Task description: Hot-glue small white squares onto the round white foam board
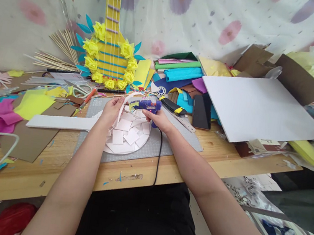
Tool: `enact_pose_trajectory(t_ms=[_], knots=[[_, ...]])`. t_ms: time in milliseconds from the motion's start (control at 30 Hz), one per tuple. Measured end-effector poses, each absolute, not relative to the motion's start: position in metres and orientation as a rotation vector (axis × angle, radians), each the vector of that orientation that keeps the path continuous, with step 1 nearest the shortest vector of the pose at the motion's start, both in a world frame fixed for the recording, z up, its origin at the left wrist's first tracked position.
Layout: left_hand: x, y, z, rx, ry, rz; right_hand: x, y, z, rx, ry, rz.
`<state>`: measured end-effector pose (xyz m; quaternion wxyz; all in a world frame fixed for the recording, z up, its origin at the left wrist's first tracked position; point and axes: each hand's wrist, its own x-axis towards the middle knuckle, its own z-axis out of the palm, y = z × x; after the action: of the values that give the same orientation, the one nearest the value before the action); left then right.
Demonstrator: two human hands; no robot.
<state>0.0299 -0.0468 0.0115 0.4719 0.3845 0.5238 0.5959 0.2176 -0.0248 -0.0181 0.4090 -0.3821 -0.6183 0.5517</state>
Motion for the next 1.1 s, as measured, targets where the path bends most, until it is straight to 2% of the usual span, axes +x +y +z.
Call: enact_pose_trajectory(t_ms=[1100], knots=[[0.022,-0.046,0.008,1.013,1.273,1.360,0.229,-0.007,-0.028,-1.215,-1.284,1.237]])
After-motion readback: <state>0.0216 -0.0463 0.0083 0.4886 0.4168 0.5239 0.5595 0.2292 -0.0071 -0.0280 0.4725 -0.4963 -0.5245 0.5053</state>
